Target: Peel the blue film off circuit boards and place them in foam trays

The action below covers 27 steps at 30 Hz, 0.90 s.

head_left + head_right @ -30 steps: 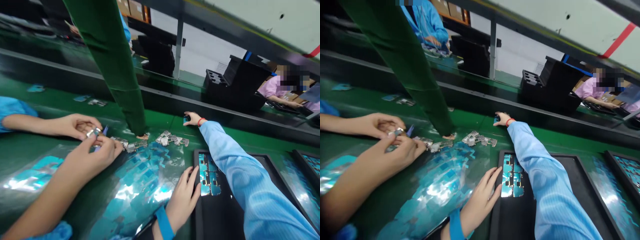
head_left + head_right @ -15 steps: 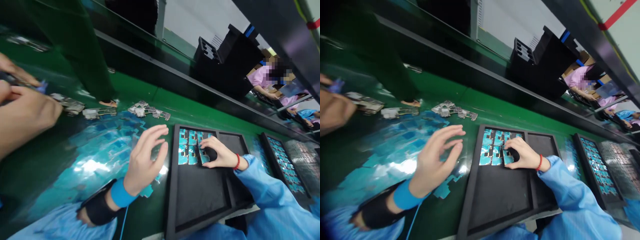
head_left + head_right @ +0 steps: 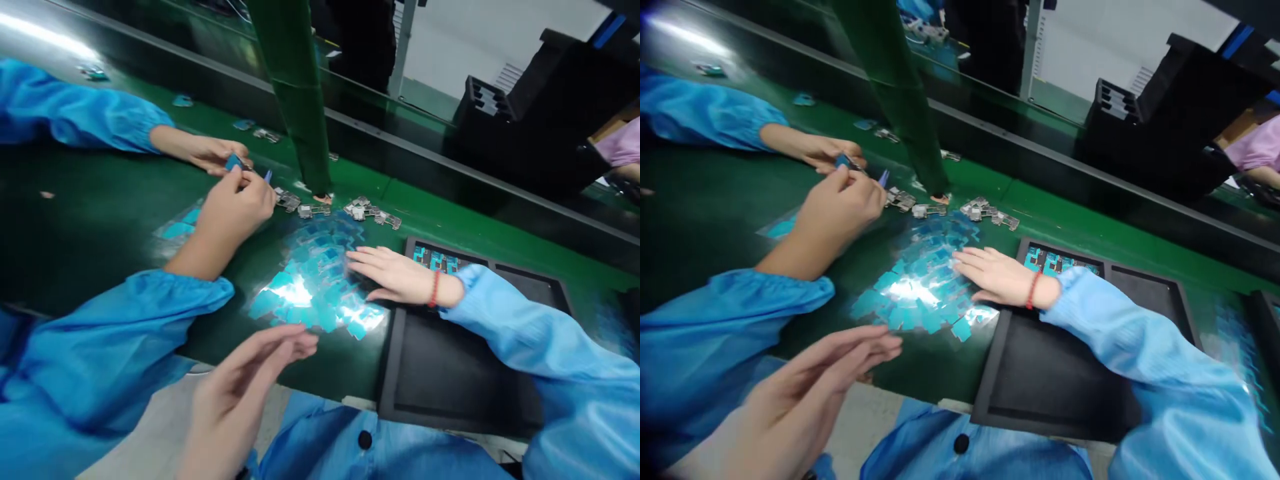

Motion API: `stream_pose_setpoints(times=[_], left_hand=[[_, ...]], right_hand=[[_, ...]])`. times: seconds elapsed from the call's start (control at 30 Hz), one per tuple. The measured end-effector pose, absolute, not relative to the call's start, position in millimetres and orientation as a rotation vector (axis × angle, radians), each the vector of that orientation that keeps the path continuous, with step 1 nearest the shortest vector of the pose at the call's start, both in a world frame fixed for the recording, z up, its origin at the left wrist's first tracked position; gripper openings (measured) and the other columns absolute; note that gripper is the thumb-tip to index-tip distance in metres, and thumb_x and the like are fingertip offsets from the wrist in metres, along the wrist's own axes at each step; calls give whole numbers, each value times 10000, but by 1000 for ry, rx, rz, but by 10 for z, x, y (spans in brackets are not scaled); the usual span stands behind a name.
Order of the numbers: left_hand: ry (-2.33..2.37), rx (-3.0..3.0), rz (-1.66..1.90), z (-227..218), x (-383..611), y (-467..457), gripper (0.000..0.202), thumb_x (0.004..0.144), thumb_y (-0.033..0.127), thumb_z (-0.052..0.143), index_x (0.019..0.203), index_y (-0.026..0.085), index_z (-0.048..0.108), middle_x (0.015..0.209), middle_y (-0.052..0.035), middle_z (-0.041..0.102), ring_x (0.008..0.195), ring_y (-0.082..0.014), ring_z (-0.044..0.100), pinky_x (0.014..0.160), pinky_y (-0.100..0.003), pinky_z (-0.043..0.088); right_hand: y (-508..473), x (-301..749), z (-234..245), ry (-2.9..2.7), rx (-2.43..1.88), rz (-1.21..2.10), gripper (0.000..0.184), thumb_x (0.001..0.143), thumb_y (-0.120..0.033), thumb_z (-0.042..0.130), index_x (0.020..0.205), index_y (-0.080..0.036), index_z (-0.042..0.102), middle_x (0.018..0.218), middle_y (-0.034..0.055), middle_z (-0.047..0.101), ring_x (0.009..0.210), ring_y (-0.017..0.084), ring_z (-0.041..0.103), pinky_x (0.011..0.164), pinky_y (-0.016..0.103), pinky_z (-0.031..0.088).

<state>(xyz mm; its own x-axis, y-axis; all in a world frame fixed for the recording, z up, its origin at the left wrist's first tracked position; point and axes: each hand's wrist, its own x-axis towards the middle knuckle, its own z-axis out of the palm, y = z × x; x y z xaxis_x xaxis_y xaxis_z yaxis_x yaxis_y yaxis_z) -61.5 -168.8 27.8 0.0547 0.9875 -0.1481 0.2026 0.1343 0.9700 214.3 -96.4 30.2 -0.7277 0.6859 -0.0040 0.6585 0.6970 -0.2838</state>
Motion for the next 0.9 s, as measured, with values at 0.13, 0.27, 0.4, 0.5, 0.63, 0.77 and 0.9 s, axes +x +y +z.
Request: stream_pose_setpoints(times=[0.13, 0.27, 0.4, 0.5, 0.63, 0.77, 0.9], left_hand=[[1435, 1254, 918, 43, -580, -1620, 351, 771, 511, 629, 906, 192, 683, 897, -79, 736, 846, -242, 695, 799, -355, 588], [1498, 1540, 954, -111, -635, -1476, 325, 858, 463, 531, 1031, 215, 652, 1139, -91, 668, 1059, -260, 634, 928, -404, 526], [1427, 1909, 885, -204, -506, -1270, 425, 894, 438, 453, 1192, 166, 586, 1375, -139, 519, 1259, -298, 501, 1040, -466, 434], [1376, 1974, 834, -210, -430, -1192, 478, 908, 435, 422, 1270, 143, 530, 1425, -152, 470, 1326, -298, 429, 1088, -477, 379], [1461, 1624, 987, -102, -469, -1202, 462, 884, 492, 471, 1194, 165, 574, 1316, -146, 562, 1227, -298, 527, 1062, -477, 401], [1147, 913, 942, 59, -463, -1194, 613, 854, 583, 489, 1282, 145, 482, 1135, -151, 669, 1109, -280, 620, 995, -456, 471], [916, 634, 780, 140, -344, -1126, 709, 808, 532, 584, 1394, 203, 359, 1084, -121, 708, 1051, -271, 659, 919, -428, 523]], right_hand=[[-435, 1858, -65, -2941, -1004, 539, 670, 844, -410, 709, 1364, -76, 450, 1465, 194, 362, 1362, 324, 328, 1083, 494, 349], [-345, 1829, -227, -2753, -970, 516, 408, 830, -367, 727, 1139, -119, 631, 1339, 151, 528, 1251, 259, 481, 1061, 362, 398], [-387, 1784, -239, -2670, -994, 462, 146, 904, -270, 647, 967, -140, 672, 1190, 113, 616, 1091, 218, 580, 946, 317, 480], [-416, 1756, -160, -2699, -956, 381, 146, 947, -251, 578, 962, -134, 664, 1060, 105, 648, 958, 206, 610, 870, 317, 500], [-557, 1734, 108, -2586, -861, 223, 249, 1004, -306, 462, 1061, -131, 631, 1031, 115, 649, 923, 203, 594, 839, 332, 502], [-861, 1606, 369, -2552, -634, -3, 239, 1020, -247, 424, 1076, -126, 623, 1055, 108, 655, 957, 187, 588, 849, 318, 503], [-1113, 1433, 333, -2713, -331, -277, 171, 969, -135, 495, 1025, -149, 656, 1053, 89, 662, 1010, 182, 599, 930, 315, 473]])
